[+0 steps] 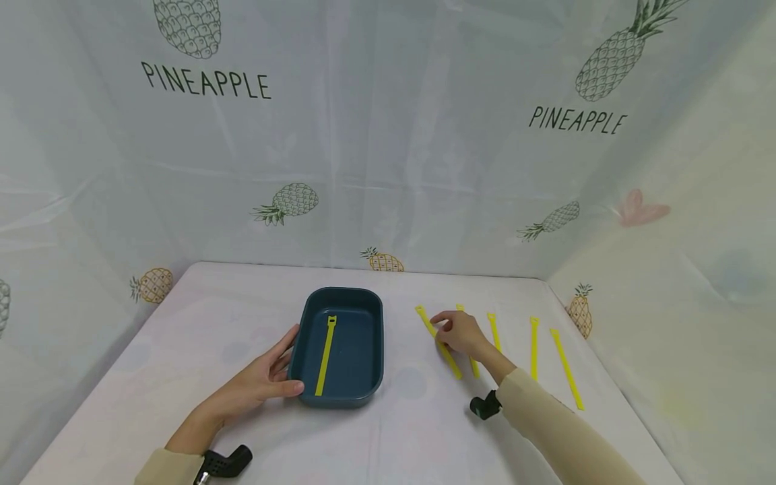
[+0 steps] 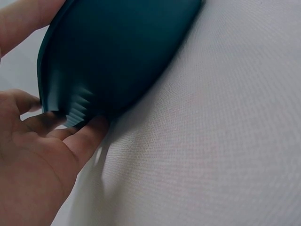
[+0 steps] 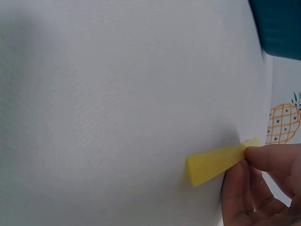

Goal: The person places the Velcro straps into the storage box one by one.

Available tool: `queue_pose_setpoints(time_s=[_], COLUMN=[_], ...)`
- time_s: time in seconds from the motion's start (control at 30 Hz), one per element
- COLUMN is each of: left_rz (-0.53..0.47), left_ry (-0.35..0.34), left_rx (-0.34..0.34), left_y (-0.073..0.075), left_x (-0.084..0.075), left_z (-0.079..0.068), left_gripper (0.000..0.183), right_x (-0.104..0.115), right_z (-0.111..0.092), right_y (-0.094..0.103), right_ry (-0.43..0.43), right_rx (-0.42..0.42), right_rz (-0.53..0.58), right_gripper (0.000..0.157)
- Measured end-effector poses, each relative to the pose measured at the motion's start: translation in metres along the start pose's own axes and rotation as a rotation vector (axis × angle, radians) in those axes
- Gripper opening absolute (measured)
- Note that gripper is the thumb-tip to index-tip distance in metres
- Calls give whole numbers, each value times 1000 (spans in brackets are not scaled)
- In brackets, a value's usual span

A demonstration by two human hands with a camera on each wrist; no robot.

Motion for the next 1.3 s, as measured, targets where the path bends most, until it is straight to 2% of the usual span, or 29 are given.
queue_pose_setpoints(time_s=[0.37, 0.7, 1.0, 1.3], left_rz=[19, 7, -13, -1], left_ry=[4, -5, -4, 0], left_rx=[-23, -2, 10, 3], left_y=[2, 1, 0, 1], left_x=[1, 1, 0, 0], left_z=[0, 0, 0, 0], left_gripper=[111, 110, 110, 110], right_x=[-4, -7, 6, 28], right_z=[2, 4, -2, -9], right_y=[-3, -5, -5, -2], right_ry=[-16, -42, -19, 26], right_rx=[20, 98, 156, 196], right_rz=[71, 247, 448, 531], right_gripper=[32, 33, 38, 41])
Point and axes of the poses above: each hand's wrist, its own z-axis towards the middle knuckle, its own y-axis out of the back of the hand, x = y × z, the point moved 6 cm from there along z, towards the middle knuckle, and after that the axes turned 8 degrees about -z, right-handed, at the moved point
